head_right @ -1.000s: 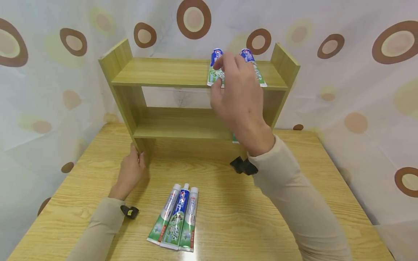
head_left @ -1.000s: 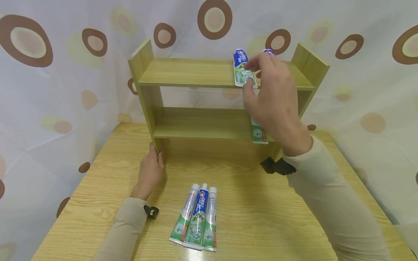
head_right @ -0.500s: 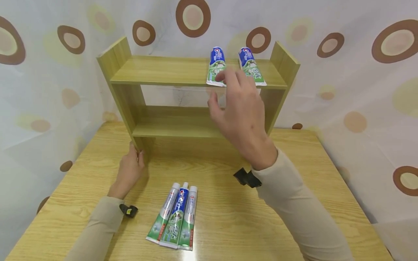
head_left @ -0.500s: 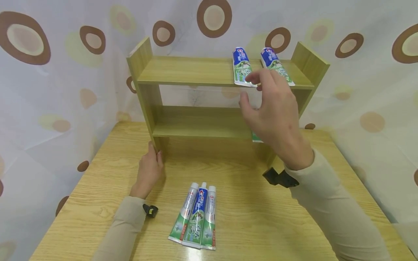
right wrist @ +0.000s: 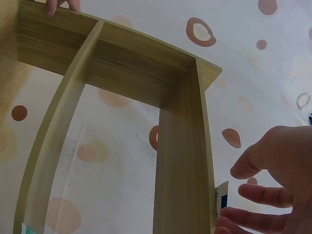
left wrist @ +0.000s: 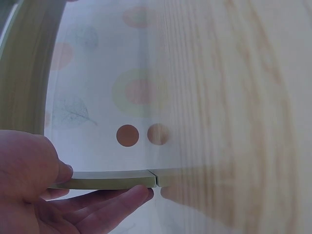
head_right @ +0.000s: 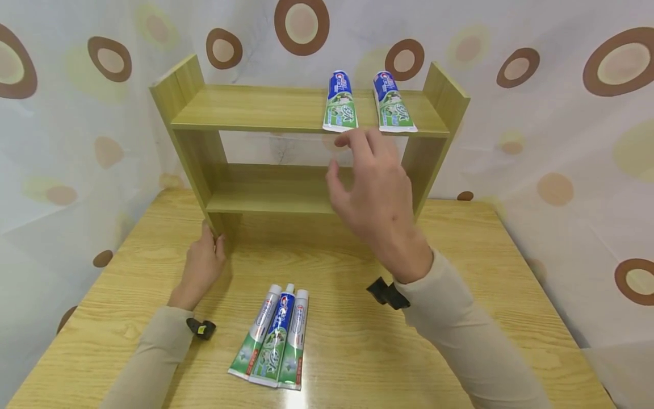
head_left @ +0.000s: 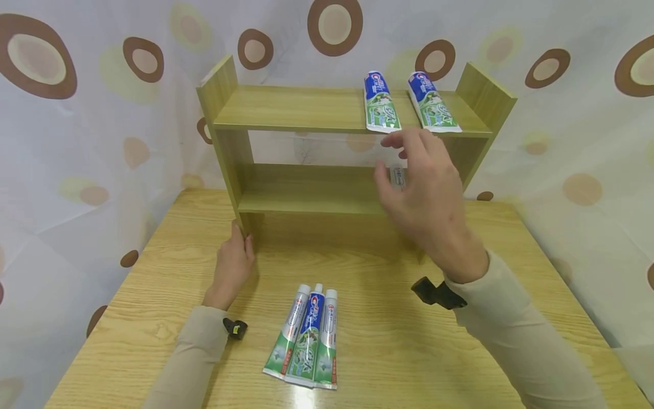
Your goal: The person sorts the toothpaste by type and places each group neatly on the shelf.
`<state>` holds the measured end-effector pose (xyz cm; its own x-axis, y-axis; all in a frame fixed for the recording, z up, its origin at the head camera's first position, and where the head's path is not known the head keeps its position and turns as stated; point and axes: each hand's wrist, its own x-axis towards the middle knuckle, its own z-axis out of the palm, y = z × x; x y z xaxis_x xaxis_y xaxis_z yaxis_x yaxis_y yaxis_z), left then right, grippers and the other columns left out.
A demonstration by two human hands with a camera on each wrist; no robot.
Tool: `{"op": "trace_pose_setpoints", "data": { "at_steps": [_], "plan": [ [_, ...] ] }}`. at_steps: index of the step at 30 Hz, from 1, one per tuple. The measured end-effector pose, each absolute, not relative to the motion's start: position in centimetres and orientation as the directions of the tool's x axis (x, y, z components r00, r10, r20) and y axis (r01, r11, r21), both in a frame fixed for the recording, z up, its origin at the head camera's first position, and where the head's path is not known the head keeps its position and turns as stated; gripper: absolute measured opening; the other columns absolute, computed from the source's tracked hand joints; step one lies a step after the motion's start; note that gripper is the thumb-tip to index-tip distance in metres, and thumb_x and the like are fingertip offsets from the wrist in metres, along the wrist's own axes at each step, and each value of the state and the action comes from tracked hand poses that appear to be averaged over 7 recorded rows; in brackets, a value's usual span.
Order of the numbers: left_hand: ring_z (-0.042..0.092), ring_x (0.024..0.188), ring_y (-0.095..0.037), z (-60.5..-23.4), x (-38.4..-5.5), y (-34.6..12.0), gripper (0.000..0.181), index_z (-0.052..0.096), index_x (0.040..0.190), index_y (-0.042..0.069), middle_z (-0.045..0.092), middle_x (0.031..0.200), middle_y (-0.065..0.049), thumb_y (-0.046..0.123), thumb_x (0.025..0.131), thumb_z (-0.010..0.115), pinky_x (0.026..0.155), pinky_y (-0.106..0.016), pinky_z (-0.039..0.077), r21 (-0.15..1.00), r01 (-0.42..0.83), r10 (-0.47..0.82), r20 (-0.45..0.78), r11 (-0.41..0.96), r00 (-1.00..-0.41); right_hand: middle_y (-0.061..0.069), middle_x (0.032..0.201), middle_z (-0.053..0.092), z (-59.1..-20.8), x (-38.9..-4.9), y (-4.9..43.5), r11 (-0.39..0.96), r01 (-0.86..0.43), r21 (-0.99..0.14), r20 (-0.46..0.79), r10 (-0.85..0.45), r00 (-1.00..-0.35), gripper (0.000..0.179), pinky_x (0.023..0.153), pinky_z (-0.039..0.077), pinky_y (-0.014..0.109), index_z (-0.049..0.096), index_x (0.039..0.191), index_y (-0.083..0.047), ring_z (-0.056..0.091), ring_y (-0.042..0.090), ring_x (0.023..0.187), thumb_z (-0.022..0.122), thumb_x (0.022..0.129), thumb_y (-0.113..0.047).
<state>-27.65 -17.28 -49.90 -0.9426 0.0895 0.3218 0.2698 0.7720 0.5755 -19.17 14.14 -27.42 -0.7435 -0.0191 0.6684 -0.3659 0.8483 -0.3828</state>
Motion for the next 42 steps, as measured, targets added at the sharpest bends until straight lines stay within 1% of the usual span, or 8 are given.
{"op": "trace_pose_setpoints", "data": {
  "at_steps": [7, 14, 20, 24, 28, 31, 38, 42],
  "plan": [
    [0.072, 0.07, -0.046, -49.8, -27.6, -17.3, 0.031, 0.043, 0.138, -0.015, 0.07, 0.091, -0.04, 0.007, 0.115, 0.046, 0.058, -0.054, 0.057, 0.577, 0.259, 0.085, 0.311, 0.774, -0.947, 0.018, 0.125, 0.069, -28.5, -18.9, 14.1, 0.848, -0.384, -0.365, 0.664, -0.053, -0.746, 0.026, 0.093, 0.057, 0.051, 0.068, 0.125, 0.0, 0.065, 0.036, 0.11, 0.07, 0.101, -0.01],
    [0.066, 0.062, -0.039, -49.8, -27.7, -17.3, 0.035, 0.042, 0.14, -0.016, 0.069, 0.085, -0.036, 0.008, 0.116, 0.046, 0.053, -0.048, 0.054, 0.575, 0.255, 0.089, 0.3, 0.778, -0.95, 0.018, 0.123, 0.069, -29.6, -18.9, 14.0, 0.85, -0.392, -0.352, 0.65, -0.079, -0.756, 0.027, 0.093, 0.058, 0.051, 0.068, 0.125, 0.001, 0.063, 0.036, 0.112, 0.07, 0.1, -0.01],
    [0.069, 0.066, -0.043, -49.8, -27.7, -17.3, 0.032, 0.043, 0.138, -0.015, 0.069, 0.087, -0.037, 0.008, 0.116, 0.046, 0.055, -0.05, 0.056, 0.579, 0.262, 0.092, 0.306, 0.772, -0.947, 0.017, 0.121, 0.072, -30.1, -18.7, 14.0, 0.868, -0.368, -0.333, 0.574, -0.123, -0.81, 0.027, 0.093, 0.061, 0.052, 0.07, 0.125, 0.0, 0.069, 0.036, 0.112, 0.072, 0.1, -0.011],
    [0.072, 0.071, -0.048, -49.8, -27.6, -17.3, 0.03, 0.044, 0.136, -0.014, 0.07, 0.091, -0.04, 0.008, 0.116, 0.046, 0.058, -0.055, 0.057, 0.579, 0.26, 0.086, 0.31, 0.773, -0.947, 0.016, 0.122, 0.073, -30.7, -18.4, 13.6, 0.881, -0.363, -0.303, 0.488, -0.184, -0.853, 0.029, 0.088, 0.063, 0.049, 0.069, 0.127, 0.0, 0.07, 0.035, 0.108, 0.072, 0.101, -0.011],
    [0.072, 0.071, -0.048, -49.8, -27.6, -17.3, 0.032, 0.043, 0.138, -0.015, 0.07, 0.092, -0.04, 0.008, 0.116, 0.047, 0.058, -0.055, 0.057, 0.581, 0.248, 0.077, 0.303, 0.775, -0.95, 0.017, 0.12, 0.073, -32.1, -18.3, 13.1, 0.888, -0.391, -0.241, 0.451, -0.254, -0.855, 0.03, 0.076, 0.062, 0.044, 0.069, 0.129, 0.0, 0.07, 0.035, 0.104, 0.071, 0.102, -0.012],
    [0.071, 0.069, -0.045, -49.8, -27.6, -17.3, 0.035, 0.042, 0.14, -0.015, 0.07, 0.091, -0.039, 0.009, 0.116, 0.046, 0.057, -0.053, 0.056, 0.584, 0.241, 0.075, 0.293, 0.775, -0.953, 0.017, 0.12, 0.074, -33.1, -18.2, 12.9, 0.89, -0.402, -0.215, 0.436, -0.281, -0.855, 0.029, 0.074, 0.062, 0.043, 0.07, 0.128, 0.0, 0.071, 0.036, 0.108, 0.071, 0.102, -0.014],
    [0.073, 0.071, -0.047, -49.9, -27.7, -17.4, 0.035, 0.042, 0.141, -0.016, 0.071, 0.092, -0.04, 0.009, 0.116, 0.046, 0.058, -0.052, 0.059, 0.581, 0.258, 0.087, 0.306, 0.772, -0.948, 0.016, 0.12, 0.075, -34.4, -18.0, 12.7, 0.89, -0.412, -0.197, 0.413, -0.306, -0.858, 0.028, 0.079, 0.065, 0.041, 0.071, 0.126, 0.0, 0.071, 0.034, 0.11, 0.072, 0.101, -0.013],
    [0.073, 0.071, -0.046, -49.9, -27.7, -17.4, 0.035, 0.042, 0.14, -0.016, 0.071, 0.093, -0.04, 0.009, 0.116, 0.046, 0.057, -0.051, 0.059, 0.584, 0.261, 0.092, 0.303, 0.769, -0.949, 0.015, 0.117, 0.073, -35.2, -17.6, 12.6, 0.887, -0.417, -0.199, 0.41, -0.311, -0.857, 0.028, 0.069, 0.063, 0.037, 0.07, 0.125, -0.001, 0.069, 0.031, 0.101, 0.073, 0.1, -0.012]
  ]
}}
